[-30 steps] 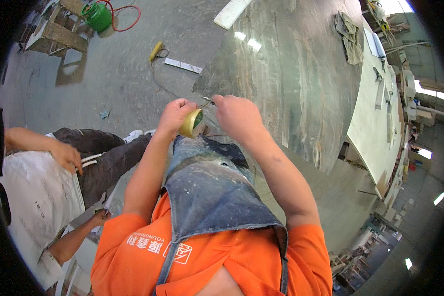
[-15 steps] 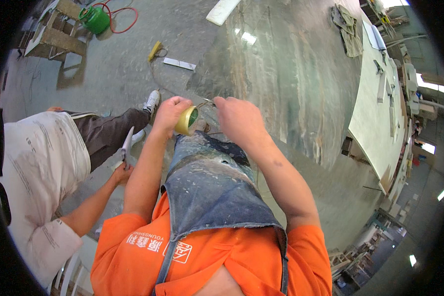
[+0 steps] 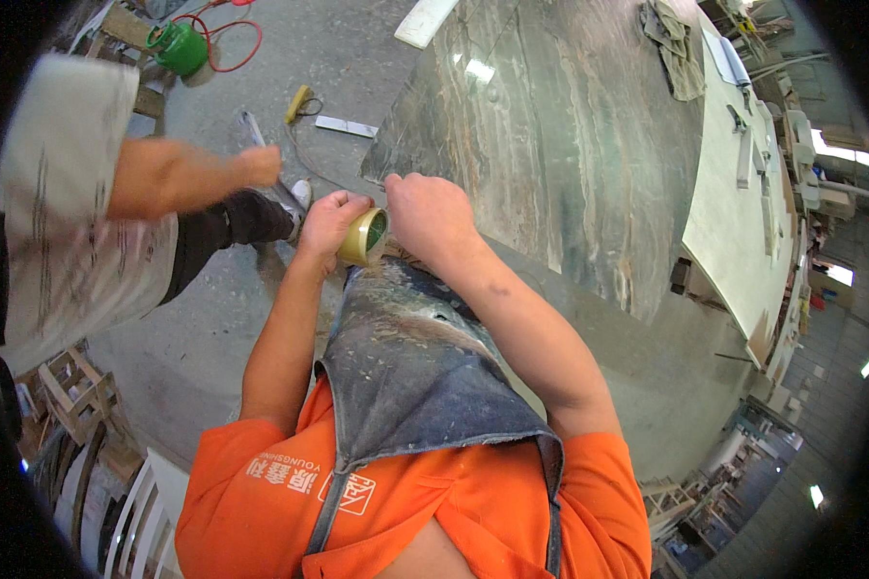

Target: The person measures and marks a large stone slab with a straight edge and tape, then uses an angle grinder to cut along the marked line. The person also handles a long metal strip and a cloth during the process.

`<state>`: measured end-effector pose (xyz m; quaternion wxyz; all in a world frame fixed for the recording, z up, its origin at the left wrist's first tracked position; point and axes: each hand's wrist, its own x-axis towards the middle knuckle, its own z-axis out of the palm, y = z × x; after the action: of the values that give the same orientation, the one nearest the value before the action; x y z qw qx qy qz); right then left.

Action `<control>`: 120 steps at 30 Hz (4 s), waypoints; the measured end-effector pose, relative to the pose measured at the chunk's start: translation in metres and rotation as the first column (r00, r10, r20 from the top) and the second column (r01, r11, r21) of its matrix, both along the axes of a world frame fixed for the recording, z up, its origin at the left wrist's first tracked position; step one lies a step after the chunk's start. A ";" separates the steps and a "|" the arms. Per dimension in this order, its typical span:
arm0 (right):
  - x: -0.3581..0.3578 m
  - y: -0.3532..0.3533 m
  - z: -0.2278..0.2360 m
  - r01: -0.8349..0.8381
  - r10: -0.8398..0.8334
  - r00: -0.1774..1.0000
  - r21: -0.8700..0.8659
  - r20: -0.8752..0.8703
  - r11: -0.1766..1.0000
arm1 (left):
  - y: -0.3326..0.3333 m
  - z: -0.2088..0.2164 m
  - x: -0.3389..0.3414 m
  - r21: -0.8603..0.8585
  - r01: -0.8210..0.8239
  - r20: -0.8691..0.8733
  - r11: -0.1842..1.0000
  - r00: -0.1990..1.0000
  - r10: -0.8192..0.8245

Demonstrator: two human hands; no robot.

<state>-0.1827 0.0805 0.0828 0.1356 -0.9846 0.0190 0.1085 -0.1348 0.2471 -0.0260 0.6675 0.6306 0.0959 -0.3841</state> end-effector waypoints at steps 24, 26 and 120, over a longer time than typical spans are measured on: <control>0.001 -0.003 0.005 -0.024 0.025 1.000 0.060 -0.018 0.998 | -0.002 0.007 -0.003 -0.007 -0.032 0.009 0.999 0.999 0.032; 0.000 -0.004 0.008 -0.035 0.037 0.998 0.047 -0.042 0.998 | -0.002 0.007 -0.002 0.044 -0.006 0.044 0.999 0.999 0.004; 0.943 -0.396 0.011 0.352 -0.732 0.647 0.768 0.213 0.535 | -0.476 0.127 1.096 0.301 0.551 0.774 0.778 0.336 -0.537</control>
<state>0.7602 -0.3154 0.0936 0.5044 -0.7961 0.2609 -0.2090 0.9610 -0.2292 0.1006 0.4674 0.7229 -0.4484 -0.2404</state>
